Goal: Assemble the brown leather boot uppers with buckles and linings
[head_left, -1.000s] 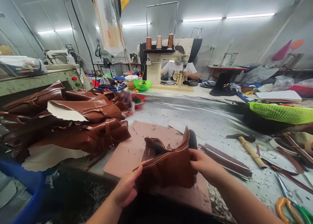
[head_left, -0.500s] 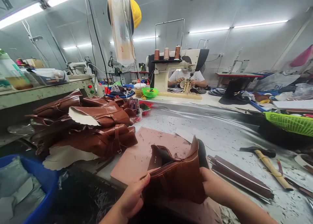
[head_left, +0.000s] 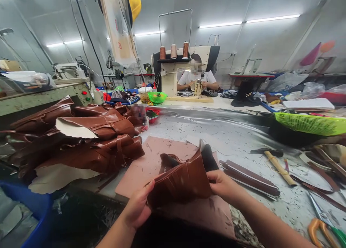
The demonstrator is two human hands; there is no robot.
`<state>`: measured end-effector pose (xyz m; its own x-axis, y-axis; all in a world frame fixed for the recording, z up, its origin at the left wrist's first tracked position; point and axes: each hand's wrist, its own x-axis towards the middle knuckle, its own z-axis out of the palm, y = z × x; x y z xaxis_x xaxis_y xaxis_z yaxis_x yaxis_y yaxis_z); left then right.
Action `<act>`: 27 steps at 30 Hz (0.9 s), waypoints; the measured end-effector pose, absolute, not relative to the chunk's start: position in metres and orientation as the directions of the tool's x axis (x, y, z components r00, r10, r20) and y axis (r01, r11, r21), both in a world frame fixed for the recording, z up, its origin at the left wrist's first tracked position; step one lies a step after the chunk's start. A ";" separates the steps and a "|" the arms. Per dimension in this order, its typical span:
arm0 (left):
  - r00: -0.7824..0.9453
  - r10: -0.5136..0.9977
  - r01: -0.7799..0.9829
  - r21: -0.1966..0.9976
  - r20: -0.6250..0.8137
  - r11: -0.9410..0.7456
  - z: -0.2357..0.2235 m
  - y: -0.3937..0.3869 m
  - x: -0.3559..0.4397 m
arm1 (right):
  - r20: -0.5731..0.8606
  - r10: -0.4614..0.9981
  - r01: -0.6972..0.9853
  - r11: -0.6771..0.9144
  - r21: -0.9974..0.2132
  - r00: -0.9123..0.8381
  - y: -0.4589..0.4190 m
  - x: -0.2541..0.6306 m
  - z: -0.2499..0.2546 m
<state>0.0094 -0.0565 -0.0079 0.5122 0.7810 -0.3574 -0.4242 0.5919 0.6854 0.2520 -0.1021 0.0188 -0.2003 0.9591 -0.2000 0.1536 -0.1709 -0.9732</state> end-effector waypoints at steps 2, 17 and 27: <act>0.510 0.776 -0.424 0.676 -0.372 0.603 -0.008 -0.056 0.010 | -0.216 0.954 0.174 -0.182 -0.968 -0.206 -0.101 0.256 0.020; 0.526 0.764 -0.421 0.667 -0.373 0.615 -0.014 -0.054 0.012 | -0.202 0.952 0.186 -0.160 -0.969 -0.231 -0.115 0.274 0.026; 0.552 0.763 -0.438 0.661 -0.336 0.608 -0.013 -0.059 0.013 | -0.133 0.978 0.355 -0.069 -0.932 -0.160 -0.124 0.259 0.020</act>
<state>0.0125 -0.0589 -0.0129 0.5518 0.7632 -0.3363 -0.4385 0.6085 0.6614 0.2586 -0.1236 0.0204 -0.1599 0.9781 -0.1333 0.3553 -0.0690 -0.9322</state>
